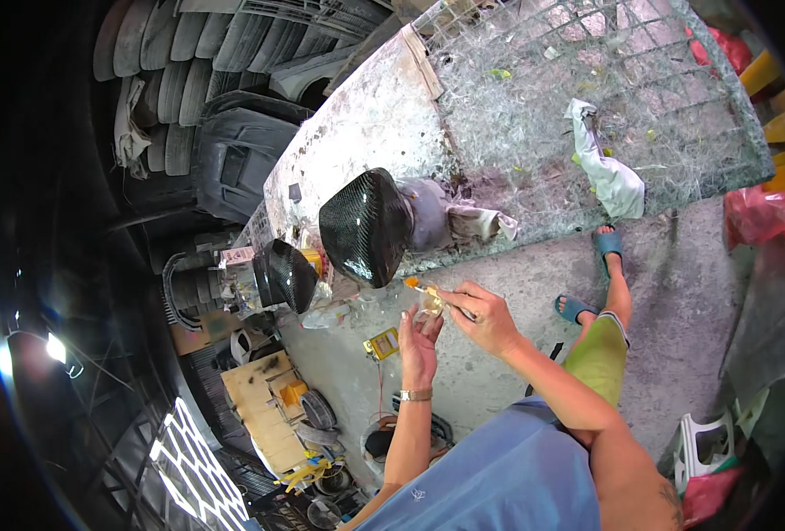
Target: The recorder is applying a liquid coating to carbon fiber automotive side mirror covers using a small brush.
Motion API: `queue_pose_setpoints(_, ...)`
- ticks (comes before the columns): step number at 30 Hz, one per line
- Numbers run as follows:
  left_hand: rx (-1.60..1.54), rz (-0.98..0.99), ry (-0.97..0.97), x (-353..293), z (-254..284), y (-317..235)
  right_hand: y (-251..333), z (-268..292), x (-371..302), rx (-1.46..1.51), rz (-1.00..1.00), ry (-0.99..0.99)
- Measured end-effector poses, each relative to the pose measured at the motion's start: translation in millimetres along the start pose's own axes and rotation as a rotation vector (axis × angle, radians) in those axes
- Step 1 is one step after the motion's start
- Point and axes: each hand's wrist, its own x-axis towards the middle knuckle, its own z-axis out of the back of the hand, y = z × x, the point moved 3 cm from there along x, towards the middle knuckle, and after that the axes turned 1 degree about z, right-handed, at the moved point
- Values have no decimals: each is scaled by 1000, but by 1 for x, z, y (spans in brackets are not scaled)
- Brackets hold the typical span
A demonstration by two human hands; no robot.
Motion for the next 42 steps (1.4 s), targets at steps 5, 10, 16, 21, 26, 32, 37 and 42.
queue_pose_setpoints(5, -2, -72, 35, 4, -14, 5, 11, 6, 16, -454, 136, 273)
queue_pose_setpoints(10, -47, -49, 64, 9, -31, 0, 10, 25, 52, -263, -88, 236)
queue_pose_setpoints(16, -23, -22, 36, 10, -30, -1, 11, 39, 85, 320, -184, -117)
queue_pose_setpoints(21, 38, 0, -28, 3, -18, 5, 4, 7, 68, 348, -64, -226)
queue_pose_setpoints(26, 47, 9, -38, -4, -4, 11, -18, -23, 27, 335, -117, -134)
queue_pose_setpoints(32, 29, 24, -60, -10, 12, 18, -36, -34, 9, 306, -115, -98)
queue_pose_setpoints(37, -8, 21, -59, -13, 16, 20, -35, -33, -1, 224, -150, -58)
queue_pose_setpoints(42, 24, 20, -75, -15, 17, 18, -22, -13, 3, 65, -207, 17)
